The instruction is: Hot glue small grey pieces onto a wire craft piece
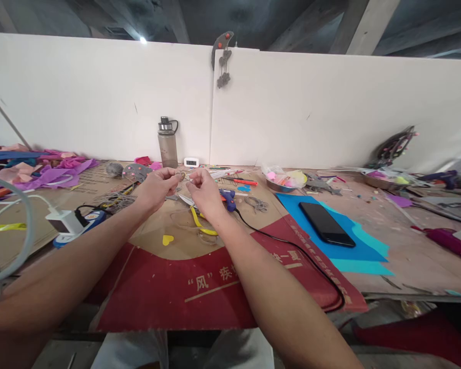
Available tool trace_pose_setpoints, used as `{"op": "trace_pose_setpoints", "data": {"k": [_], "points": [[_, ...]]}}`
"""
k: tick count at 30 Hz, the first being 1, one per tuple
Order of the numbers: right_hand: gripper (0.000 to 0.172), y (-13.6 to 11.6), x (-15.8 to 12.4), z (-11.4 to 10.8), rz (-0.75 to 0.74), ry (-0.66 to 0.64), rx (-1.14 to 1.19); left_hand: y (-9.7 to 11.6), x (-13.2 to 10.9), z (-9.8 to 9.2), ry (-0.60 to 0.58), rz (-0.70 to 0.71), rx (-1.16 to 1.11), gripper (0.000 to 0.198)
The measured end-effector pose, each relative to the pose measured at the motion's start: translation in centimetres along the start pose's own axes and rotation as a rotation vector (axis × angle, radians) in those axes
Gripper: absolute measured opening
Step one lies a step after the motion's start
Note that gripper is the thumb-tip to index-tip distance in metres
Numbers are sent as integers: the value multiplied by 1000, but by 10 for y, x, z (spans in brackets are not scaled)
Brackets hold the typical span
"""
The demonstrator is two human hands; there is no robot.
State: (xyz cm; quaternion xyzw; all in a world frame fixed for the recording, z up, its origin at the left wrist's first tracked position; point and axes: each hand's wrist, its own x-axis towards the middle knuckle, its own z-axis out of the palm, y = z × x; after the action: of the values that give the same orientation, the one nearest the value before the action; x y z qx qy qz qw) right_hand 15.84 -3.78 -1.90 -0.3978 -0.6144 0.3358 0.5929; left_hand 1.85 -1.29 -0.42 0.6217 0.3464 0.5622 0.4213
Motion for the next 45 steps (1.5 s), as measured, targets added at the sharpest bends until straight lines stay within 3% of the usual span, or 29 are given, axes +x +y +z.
{"op": "trace_pose_setpoints", "data": {"k": [3,9,20,25,37,41,45], "points": [[4,-2,2,-4,-181,85,-242,1,0,1,14,7,32,23],[6,-10,0,-3,-342,167,-435,1,-1,2,25,13,101,19],[5,-11,1,-8,-380,189,-518,6,-4,4,-25,16,204,17],[9,-14,0,-10,-378,166,-568,5,-3,2,-59,87,274,16],[12,-11,-1,-13,-404,99,-653,33,-13,3,-95,56,642,11],[12,-11,-1,-12,-361,97,-642,33,-12,1,-171,-14,528,11],[12,-13,-1,-13,-241,80,-581,25,-6,-8,-357,-123,247,15]]}}
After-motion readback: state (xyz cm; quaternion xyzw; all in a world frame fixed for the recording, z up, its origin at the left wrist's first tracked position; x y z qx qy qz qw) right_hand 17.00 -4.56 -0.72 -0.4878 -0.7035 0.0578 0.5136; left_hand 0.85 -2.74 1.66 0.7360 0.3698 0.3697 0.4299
